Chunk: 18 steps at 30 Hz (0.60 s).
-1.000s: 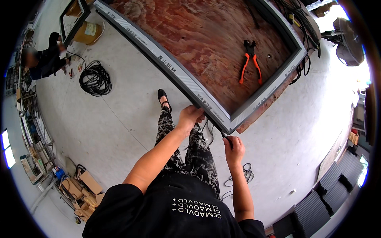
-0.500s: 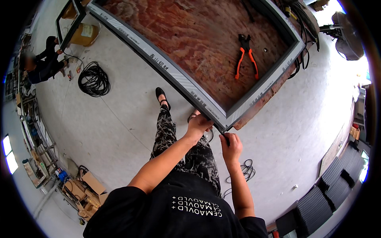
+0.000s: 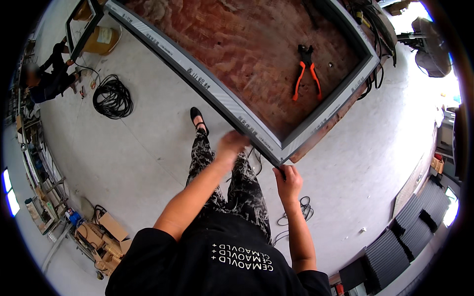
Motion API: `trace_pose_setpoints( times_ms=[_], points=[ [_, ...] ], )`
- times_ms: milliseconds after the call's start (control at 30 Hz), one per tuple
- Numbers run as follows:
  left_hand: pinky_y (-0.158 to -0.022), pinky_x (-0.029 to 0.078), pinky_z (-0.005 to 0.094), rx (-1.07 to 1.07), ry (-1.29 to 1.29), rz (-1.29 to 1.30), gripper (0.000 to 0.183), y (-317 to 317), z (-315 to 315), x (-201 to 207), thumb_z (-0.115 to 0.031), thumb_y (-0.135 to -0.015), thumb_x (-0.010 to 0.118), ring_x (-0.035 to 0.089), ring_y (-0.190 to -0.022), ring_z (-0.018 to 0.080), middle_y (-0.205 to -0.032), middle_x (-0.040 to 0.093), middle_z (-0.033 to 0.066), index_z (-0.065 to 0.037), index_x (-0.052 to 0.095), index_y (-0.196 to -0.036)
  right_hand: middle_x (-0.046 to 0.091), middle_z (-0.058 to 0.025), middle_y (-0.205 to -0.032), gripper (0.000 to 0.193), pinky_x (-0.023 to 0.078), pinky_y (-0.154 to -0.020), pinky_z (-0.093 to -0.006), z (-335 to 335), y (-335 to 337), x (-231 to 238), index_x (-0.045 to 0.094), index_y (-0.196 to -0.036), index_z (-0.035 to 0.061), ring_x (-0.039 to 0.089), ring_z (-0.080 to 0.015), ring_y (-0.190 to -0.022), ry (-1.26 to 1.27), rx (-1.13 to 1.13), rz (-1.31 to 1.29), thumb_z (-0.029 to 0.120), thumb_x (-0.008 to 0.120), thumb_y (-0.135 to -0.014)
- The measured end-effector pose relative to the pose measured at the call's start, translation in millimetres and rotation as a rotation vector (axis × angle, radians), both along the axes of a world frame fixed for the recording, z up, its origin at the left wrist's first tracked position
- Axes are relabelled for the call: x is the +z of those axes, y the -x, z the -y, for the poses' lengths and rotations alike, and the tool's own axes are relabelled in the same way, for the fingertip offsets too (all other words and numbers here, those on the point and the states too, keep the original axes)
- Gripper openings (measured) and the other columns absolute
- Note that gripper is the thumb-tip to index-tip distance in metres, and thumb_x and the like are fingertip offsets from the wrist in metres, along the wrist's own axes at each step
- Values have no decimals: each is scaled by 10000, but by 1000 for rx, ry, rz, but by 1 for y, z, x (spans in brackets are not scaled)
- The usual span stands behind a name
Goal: The person installs a black rubber seal into the groove of a metal window frame by hand, pressing the seal into place around the edges and using pliers to cut the seal at the corners.
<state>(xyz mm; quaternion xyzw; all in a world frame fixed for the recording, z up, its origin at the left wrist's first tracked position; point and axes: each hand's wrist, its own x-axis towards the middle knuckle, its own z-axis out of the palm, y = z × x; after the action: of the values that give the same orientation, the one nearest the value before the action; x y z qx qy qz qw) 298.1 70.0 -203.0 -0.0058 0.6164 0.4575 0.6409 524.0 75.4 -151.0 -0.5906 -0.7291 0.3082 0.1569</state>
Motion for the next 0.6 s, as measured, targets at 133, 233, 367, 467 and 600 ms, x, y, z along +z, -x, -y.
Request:
trace_pose_setpoints(
  times_ms=[133, 233, 367, 467, 600],
  points=[
    [-693, 477, 274, 123, -32, -215, 241, 88, -31, 4, -294, -933, 649, 643, -799, 116, -876, 690, 11, -60, 650, -991, 636, -90, -779, 165, 503, -619, -400, -7, -5, 9, 658, -854, 64, 629, -306, -709, 108, 36, 32, 147, 773, -770],
    [-709, 514, 299, 194, 62, -167, 277, 105, -36, 12, -338, -970, 592, 660, -825, 146, -907, 700, 27, -76, 636, -1049, 658, -94, -853, 137, 512, -679, -393, -40, -7, 37, 677, -886, 63, 633, -301, -789, -69, 104, 14, 119, 752, -786],
    [-817, 540, 409, 249, 53, 114, 454, 65, -25, 1, -464, -1008, 457, 668, -919, 257, -1007, 693, 83, -50, 589, -1139, 666, -89, -905, 122, 512, -734, -382, -117, -8, 96, 682, -896, 62, 631, -290, -839, -372, 160, 136, 102, 725, -789],
    [-822, 546, 410, 415, 22, 281, 539, 42, -28, 13, -532, -1008, 391, 665, -930, 264, -1011, 678, 113, -41, 589, -1109, 660, -82, -904, 151, 494, -805, -393, -193, 21, 105, 680, -862, 58, 616, -282, -878, -555, 351, 193, 182, 725, -788],
    [-829, 543, 432, 491, 70, 327, 566, 30, -49, 37, -558, -1006, 354, 675, -906, 267, -1004, 686, 99, -56, 592, -1111, 650, -76, -860, 274, 476, -825, -408, -263, 13, 89, 683, -761, 77, 596, -266, -874, -335, 795, 486, 345, 691, -815]
  ],
)
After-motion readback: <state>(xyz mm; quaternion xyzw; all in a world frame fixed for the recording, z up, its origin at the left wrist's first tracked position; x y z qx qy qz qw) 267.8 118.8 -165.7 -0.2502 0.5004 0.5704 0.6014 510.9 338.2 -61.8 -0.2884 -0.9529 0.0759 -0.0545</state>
